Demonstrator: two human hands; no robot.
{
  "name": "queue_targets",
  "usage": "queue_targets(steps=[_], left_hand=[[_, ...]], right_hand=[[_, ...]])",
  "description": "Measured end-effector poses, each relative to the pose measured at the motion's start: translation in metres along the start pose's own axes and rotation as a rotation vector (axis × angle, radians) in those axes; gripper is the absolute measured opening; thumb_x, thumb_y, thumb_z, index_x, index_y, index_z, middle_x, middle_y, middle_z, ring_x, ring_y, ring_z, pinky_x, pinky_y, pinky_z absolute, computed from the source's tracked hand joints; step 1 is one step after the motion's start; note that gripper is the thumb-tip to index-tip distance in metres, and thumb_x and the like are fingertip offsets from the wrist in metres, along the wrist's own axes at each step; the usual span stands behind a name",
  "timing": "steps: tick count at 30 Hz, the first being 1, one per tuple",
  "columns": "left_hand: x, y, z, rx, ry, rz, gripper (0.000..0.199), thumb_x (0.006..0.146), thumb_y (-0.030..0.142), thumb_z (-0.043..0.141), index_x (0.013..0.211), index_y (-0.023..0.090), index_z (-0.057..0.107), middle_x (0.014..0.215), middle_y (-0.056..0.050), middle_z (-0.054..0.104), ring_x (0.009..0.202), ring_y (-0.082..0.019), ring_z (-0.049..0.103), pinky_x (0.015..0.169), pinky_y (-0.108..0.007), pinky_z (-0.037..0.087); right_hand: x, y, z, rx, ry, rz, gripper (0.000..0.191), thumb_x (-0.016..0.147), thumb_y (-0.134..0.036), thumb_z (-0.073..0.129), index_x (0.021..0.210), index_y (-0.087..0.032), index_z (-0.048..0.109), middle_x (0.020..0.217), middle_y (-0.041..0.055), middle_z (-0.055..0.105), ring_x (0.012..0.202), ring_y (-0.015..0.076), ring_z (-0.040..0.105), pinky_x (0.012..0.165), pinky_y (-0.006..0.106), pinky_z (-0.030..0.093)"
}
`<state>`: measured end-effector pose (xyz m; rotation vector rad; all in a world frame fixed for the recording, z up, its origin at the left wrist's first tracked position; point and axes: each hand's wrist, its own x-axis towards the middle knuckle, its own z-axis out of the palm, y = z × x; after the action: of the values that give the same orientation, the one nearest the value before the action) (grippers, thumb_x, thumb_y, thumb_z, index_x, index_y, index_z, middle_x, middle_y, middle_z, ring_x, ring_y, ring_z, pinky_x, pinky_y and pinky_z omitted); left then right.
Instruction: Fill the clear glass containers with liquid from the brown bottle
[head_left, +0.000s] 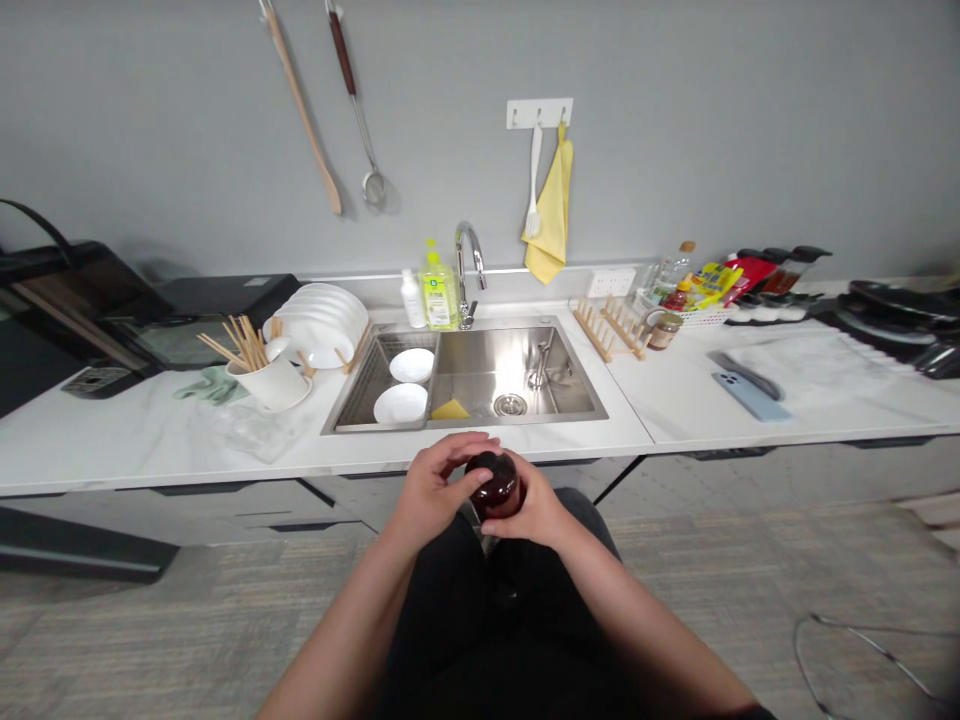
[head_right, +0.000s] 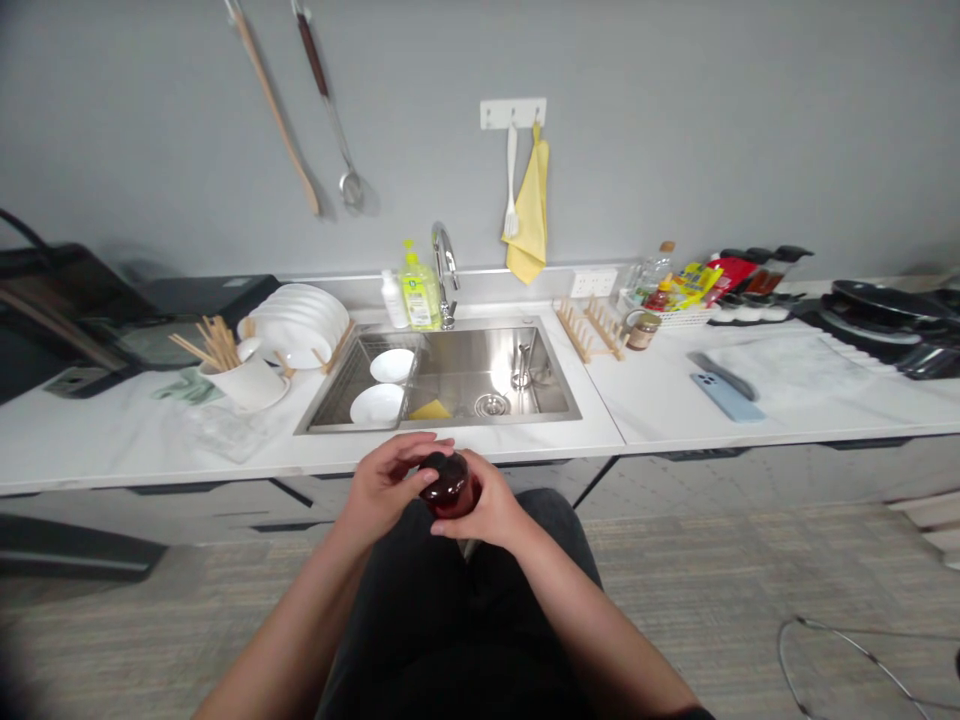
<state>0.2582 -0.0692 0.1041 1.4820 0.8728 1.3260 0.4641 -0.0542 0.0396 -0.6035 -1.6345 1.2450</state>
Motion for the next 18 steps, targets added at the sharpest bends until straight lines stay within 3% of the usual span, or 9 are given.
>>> queue_targets(steps=[2, 5, 9, 13, 15, 18], left_hand=[[0.0, 0.003, -0.006, 0.005, -0.075, 0.017, 0.044, 0.102, 0.042, 0.083, 0.143, 0.026, 0.076, 0.128, -0.013, 0.088, 0.129, -0.032, 0.082, 0.122, -0.052, 0.06], [0.0, 0.004, -0.007, 0.06, -0.068, 0.072, 0.046, 0.094, 0.043, 0.092, 0.135, 0.025, 0.082, 0.136, -0.015, 0.084, 0.133, -0.032, 0.079, 0.12, -0.049, 0.061], [-0.001, -0.003, 0.0, -0.012, 0.09, 0.023, 0.042, 0.082, 0.042, 0.101, 0.116, 0.023, 0.085, 0.118, -0.013, 0.088, 0.117, -0.033, 0.085, 0.11, -0.048, 0.068], [-0.005, -0.009, -0.006, -0.059, 0.081, -0.016, 0.048, 0.085, 0.047, 0.098, 0.124, 0.023, 0.083, 0.11, -0.012, 0.089, 0.119, -0.035, 0.085, 0.113, -0.054, 0.066], [-0.011, -0.009, -0.01, 0.01, 0.045, 0.017, 0.059, 0.087, 0.05, 0.097, 0.137, 0.025, 0.08, 0.128, -0.014, 0.086, 0.135, -0.038, 0.078, 0.121, -0.056, 0.061], [-0.023, -0.01, -0.016, 0.208, 0.015, 0.016, 0.088, 0.077, 0.045, 0.103, 0.156, 0.028, 0.069, 0.157, -0.015, 0.073, 0.148, -0.04, 0.069, 0.129, -0.057, 0.054]], right_hand=[[0.001, 0.003, 0.001, 0.038, -0.03, 0.016, 0.094, 0.067, -0.053, 0.11, 0.147, -0.026, 0.07, 0.142, 0.0104, 0.079, 0.13, 0.0369, 0.076, 0.118, 0.052, 0.059], [0.001, 0.008, 0.006, 0.019, 0.036, 0.032, 0.09, 0.068, -0.051, 0.11, 0.145, -0.026, 0.071, 0.135, 0.0095, 0.08, 0.124, 0.0359, 0.078, 0.114, 0.052, 0.061], [0.002, 0.005, 0.012, -0.049, 0.055, 0.013, 0.086, 0.065, -0.046, 0.111, 0.141, -0.027, 0.074, 0.137, 0.0096, 0.079, 0.127, 0.0373, 0.076, 0.116, 0.052, 0.06], [0.007, 0.0, 0.013, 0.004, -0.064, 0.025, 0.088, 0.065, -0.048, 0.11, 0.142, -0.027, 0.073, 0.144, 0.01, 0.078, 0.135, 0.0391, 0.074, 0.123, 0.055, 0.056], [0.009, 0.002, 0.017, 0.023, -0.062, 0.06, 0.087, 0.066, -0.049, 0.109, 0.141, -0.026, 0.072, 0.143, 0.0102, 0.078, 0.133, 0.0391, 0.075, 0.122, 0.056, 0.057], [0.013, 0.012, 0.032, 0.011, 0.025, 0.091, 0.096, 0.063, -0.045, 0.11, 0.146, -0.028, 0.065, 0.146, 0.0119, 0.076, 0.134, 0.0386, 0.075, 0.121, 0.056, 0.057]])
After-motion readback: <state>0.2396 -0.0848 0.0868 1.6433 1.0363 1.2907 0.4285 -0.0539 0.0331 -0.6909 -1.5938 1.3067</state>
